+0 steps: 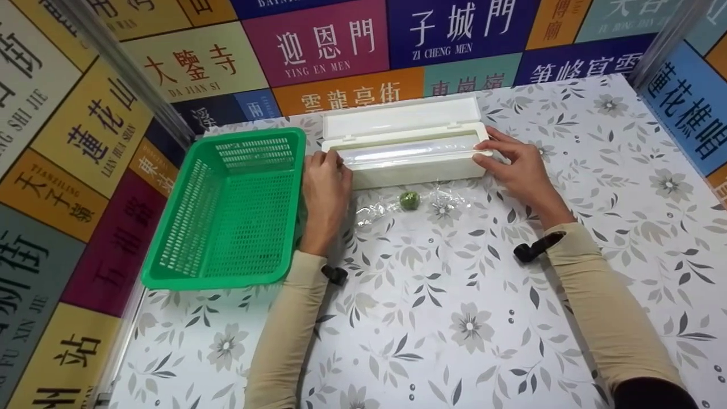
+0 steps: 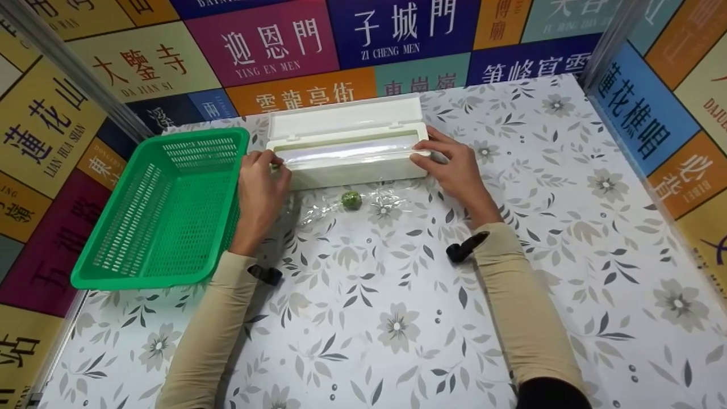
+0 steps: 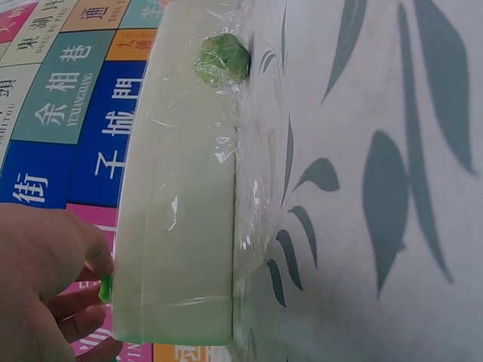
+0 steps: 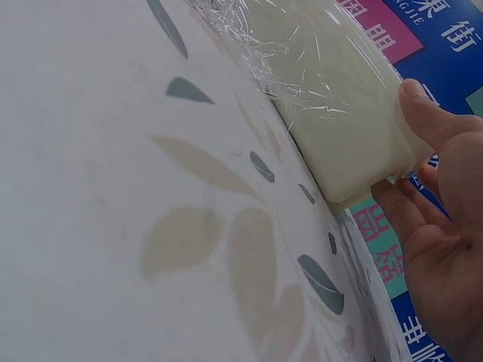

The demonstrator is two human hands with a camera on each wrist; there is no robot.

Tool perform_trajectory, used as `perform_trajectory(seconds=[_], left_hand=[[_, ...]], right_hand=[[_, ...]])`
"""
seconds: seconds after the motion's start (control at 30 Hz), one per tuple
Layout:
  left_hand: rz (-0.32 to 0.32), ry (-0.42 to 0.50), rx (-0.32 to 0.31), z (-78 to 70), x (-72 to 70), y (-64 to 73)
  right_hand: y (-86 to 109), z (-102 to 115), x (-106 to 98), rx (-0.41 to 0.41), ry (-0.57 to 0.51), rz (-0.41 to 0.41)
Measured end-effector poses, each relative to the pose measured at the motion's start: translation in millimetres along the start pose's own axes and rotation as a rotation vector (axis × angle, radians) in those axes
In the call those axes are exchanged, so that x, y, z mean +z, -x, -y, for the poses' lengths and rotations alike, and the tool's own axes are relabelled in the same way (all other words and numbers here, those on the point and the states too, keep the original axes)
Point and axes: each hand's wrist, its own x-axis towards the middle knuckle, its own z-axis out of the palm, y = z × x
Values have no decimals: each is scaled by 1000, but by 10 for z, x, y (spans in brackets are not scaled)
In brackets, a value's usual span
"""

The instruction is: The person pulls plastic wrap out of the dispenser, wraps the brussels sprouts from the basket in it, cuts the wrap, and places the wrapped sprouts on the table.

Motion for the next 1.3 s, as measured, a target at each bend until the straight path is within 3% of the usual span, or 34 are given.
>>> perform_trajectory(seconds=[0.77,1.07,1.3], left_hand=[[-5,12,-39,103,-20,76],[-44,66,9,115,-4,136],[-50,62,53,95,-8,176]], right_hand=[[22,38,39,2,-21,-5],[4,96,38,0,-34,-17],[18,164,10,57,-21,-8]])
